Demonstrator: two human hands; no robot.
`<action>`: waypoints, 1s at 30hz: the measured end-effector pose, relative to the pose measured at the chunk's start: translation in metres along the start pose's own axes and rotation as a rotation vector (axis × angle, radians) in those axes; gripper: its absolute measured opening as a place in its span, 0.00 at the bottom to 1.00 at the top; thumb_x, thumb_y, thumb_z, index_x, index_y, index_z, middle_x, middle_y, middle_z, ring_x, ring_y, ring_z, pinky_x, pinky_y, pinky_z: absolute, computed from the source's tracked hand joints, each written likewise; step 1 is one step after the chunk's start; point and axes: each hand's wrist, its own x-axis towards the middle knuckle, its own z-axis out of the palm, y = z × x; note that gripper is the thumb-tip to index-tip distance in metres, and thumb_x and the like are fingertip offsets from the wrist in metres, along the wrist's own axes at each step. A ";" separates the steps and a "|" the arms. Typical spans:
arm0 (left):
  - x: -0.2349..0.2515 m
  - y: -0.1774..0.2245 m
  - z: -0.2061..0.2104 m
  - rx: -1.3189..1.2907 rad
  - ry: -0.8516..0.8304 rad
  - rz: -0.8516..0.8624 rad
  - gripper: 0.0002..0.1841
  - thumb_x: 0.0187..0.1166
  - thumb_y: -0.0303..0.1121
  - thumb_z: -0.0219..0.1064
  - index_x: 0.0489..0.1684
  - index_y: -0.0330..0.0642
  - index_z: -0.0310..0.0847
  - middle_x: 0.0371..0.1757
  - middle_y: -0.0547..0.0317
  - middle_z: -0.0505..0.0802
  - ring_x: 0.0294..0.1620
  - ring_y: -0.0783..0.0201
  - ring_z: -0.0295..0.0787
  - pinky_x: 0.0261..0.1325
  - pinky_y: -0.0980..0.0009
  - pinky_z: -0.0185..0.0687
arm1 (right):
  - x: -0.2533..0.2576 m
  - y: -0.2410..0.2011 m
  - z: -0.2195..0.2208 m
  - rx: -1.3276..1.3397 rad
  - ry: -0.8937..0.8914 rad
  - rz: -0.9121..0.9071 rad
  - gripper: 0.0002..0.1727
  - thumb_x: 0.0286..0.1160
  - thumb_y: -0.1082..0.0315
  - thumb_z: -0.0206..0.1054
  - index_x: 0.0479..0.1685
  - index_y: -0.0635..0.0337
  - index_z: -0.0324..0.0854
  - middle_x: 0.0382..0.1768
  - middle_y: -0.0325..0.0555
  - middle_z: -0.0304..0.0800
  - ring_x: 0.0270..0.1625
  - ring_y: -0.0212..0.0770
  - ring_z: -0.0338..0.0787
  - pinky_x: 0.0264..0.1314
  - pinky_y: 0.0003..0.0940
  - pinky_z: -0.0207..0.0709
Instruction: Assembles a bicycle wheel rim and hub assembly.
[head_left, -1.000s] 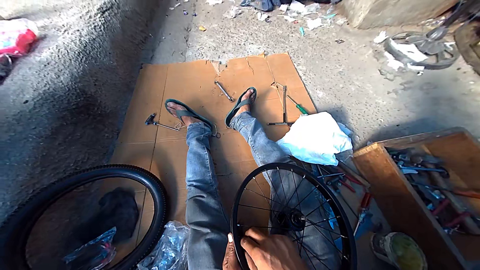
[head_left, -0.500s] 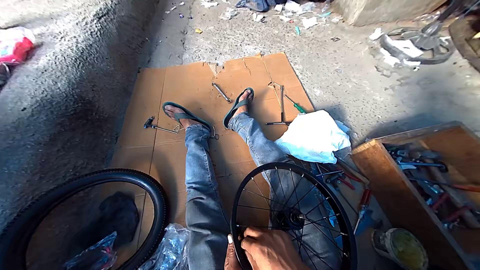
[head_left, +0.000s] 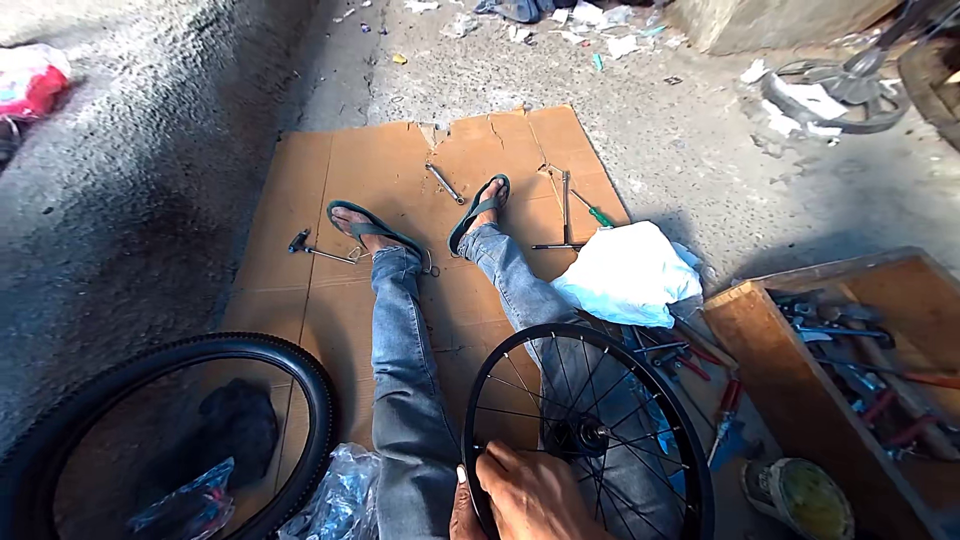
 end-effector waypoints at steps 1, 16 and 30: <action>0.000 0.000 0.000 0.006 0.004 -0.003 0.27 0.96 0.46 0.37 0.73 0.38 0.74 0.63 0.43 0.89 0.66 0.55 0.88 0.70 0.52 0.83 | 0.000 -0.002 -0.001 -0.034 -0.011 0.003 0.10 0.81 0.61 0.60 0.33 0.48 0.84 0.33 0.39 0.87 0.25 0.38 0.87 0.18 0.36 0.78; -0.001 0.005 0.009 -0.056 0.010 -0.063 0.29 0.96 0.50 0.33 0.53 0.42 0.81 0.39 0.56 0.93 0.43 0.66 0.92 0.51 0.66 0.90 | -0.014 0.004 -0.016 -0.039 -0.160 0.109 0.12 0.76 0.57 0.62 0.37 0.48 0.91 0.34 0.40 0.91 0.28 0.42 0.90 0.22 0.41 0.81; 0.016 0.016 0.011 -0.026 -0.005 -0.019 0.25 0.95 0.39 0.36 0.48 0.40 0.83 0.25 0.64 0.86 0.24 0.73 0.84 0.33 0.75 0.84 | -0.018 0.006 -0.024 0.094 -0.217 0.092 0.16 0.81 0.53 0.59 0.41 0.47 0.92 0.42 0.40 0.94 0.30 0.43 0.91 0.24 0.45 0.82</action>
